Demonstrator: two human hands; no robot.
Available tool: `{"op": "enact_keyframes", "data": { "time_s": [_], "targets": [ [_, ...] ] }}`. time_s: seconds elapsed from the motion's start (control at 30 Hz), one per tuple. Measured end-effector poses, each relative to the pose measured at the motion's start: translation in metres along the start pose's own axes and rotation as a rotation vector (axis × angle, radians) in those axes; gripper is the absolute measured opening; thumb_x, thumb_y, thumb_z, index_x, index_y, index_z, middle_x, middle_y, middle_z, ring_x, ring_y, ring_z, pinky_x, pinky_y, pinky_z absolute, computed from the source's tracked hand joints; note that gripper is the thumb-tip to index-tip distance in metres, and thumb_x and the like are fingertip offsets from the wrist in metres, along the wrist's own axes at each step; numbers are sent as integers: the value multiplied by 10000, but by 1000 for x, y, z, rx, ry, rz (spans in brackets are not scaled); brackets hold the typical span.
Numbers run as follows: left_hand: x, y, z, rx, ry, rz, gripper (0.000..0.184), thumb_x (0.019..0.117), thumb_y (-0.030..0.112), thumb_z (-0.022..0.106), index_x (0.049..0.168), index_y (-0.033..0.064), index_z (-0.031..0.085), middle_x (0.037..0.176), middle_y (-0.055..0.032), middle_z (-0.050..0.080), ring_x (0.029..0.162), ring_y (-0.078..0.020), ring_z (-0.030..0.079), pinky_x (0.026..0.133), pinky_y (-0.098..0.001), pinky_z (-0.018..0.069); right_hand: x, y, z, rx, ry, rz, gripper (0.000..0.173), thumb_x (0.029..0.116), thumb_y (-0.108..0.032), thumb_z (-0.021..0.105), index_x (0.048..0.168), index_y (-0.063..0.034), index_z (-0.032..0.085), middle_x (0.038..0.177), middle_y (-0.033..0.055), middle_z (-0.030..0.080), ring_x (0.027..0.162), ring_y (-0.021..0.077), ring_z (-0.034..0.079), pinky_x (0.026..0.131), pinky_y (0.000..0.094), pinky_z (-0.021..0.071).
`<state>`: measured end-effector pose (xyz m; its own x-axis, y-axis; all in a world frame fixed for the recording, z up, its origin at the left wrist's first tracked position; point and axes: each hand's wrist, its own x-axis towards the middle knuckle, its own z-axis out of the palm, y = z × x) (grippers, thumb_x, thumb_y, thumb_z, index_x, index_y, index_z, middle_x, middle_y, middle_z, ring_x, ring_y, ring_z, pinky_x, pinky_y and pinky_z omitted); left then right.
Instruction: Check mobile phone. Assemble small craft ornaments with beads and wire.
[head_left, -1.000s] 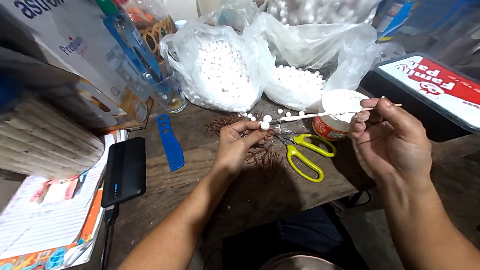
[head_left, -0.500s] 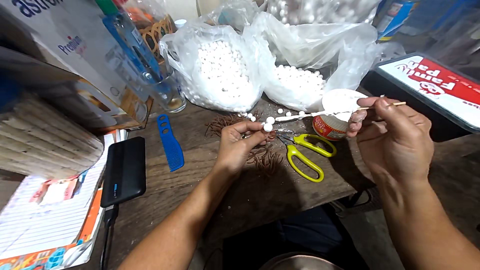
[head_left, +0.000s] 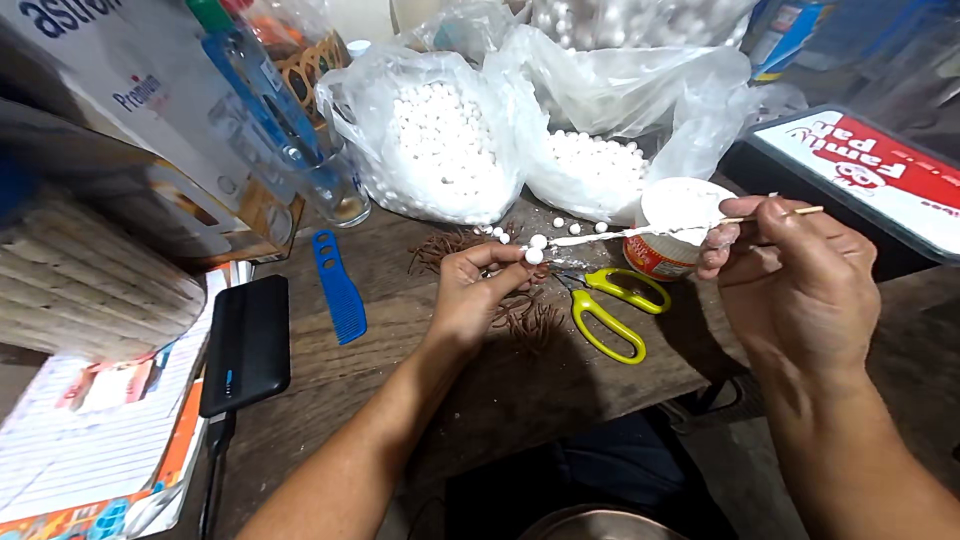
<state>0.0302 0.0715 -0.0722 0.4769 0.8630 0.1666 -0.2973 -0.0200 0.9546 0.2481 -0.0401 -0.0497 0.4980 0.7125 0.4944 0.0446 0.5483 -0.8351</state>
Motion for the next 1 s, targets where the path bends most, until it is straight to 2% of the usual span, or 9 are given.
{"op": "enact_keyframes", "data": {
  "time_s": [0.3,0.53,0.87,1.0],
  "targets": [
    [0,-1,0,-26,2,-12,213,916,-145,601,903,21,734,834,-44,739,734,-119,717,732,-276,623,0,3,1,-21,-18,-61,351,1049,-72,416,966,-139,750,780,-66,738,651,36,684,638,199,594],
    [-1,0,1,-11,24,8,218,927,-125,599,887,40,736,840,-35,740,736,-111,713,724,-264,618,0,3,0,-40,-4,-50,368,1044,-55,392,961,-132,742,769,-65,736,638,37,683,620,201,595],
    [0,0,0,0,30,-9,204,923,-117,615,885,45,734,840,-30,733,748,-113,710,736,-265,613,0,1,1,45,19,93,437,1064,-72,318,939,-130,732,740,-67,715,627,24,666,611,179,580],
    [1,1,1,-32,33,-22,240,921,-139,582,873,46,728,814,-38,738,735,-116,715,735,-272,617,0,3,-3,147,48,175,466,1088,-100,277,945,-107,720,752,-49,705,641,27,664,621,165,574]
  ]
}}
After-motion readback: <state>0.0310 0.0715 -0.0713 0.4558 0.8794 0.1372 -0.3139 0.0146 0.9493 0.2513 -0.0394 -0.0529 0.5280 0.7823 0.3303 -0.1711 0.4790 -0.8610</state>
